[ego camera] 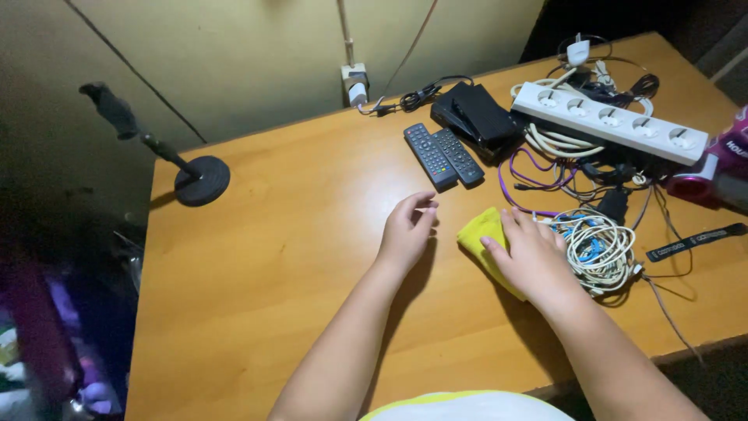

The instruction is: The person is tidying up a desk by coiling various electronic cables and placing them or other small items into a storage pouch.

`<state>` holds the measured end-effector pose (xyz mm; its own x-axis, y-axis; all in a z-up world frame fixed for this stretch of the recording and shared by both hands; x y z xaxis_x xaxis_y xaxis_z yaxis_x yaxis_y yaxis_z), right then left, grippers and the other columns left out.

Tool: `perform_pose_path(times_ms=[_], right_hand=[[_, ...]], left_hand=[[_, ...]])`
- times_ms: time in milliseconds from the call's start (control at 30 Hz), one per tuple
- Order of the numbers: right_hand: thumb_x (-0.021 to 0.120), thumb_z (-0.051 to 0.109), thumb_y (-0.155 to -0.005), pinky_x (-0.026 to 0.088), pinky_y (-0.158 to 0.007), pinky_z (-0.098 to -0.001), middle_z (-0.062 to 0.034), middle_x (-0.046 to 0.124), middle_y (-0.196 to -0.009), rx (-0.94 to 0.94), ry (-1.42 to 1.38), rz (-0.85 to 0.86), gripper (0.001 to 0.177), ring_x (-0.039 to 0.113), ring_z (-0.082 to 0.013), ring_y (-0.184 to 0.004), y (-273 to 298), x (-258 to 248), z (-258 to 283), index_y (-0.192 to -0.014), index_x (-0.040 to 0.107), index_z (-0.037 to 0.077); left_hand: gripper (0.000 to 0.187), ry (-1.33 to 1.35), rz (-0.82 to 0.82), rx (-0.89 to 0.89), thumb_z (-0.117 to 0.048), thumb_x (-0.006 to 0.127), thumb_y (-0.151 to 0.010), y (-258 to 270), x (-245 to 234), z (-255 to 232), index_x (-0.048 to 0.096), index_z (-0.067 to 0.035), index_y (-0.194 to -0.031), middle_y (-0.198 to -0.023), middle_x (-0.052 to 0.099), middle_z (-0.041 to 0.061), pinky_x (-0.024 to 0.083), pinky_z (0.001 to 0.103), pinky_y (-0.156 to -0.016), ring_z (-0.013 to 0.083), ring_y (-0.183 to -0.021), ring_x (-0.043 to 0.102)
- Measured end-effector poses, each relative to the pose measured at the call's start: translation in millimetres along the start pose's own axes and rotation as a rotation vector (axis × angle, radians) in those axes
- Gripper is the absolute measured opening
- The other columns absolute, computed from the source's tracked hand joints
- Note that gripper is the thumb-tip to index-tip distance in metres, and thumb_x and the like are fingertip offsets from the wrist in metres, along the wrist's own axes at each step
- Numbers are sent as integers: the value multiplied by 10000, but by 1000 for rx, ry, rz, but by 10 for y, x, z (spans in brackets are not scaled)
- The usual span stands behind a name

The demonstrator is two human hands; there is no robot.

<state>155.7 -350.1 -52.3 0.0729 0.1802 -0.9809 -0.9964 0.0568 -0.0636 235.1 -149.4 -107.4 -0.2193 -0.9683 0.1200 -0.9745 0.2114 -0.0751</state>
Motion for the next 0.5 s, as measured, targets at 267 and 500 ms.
perform_pose_path(times_ms=[267,500], right_hand=[[670,389,-988,419,-1103,-503,-163,622,-1393,-2,-379,-444,518,583,-374,-1279,-1099,-1290,155,-1384,627,56],[720,295,-956,308,-1148,-537,-158,578,-1480,114,-208,-690,576,505,-369,-1327,-1877,-464,153,-1462,557,72]], left_hand=[[267,-81,18,50,-51,588,-1005,60,-75,50,629,-13,-1266,-1096,692,80,592,279,-778,132,-908,682],[250,-26,5,-56,-50,562,-999,103,-70,-23,644,-20,-1233,-1078,695,74,587,289,-736,132,-865,679]])
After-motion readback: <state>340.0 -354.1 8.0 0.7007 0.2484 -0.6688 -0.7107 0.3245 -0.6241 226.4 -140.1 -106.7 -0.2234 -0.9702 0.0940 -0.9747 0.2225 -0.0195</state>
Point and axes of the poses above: each hand's wrist, its own y-axis away from the middle knuckle, its own x-axis out of the palm, z = x × y, the point moved 9 cm from there along -y, towards the middle knuckle
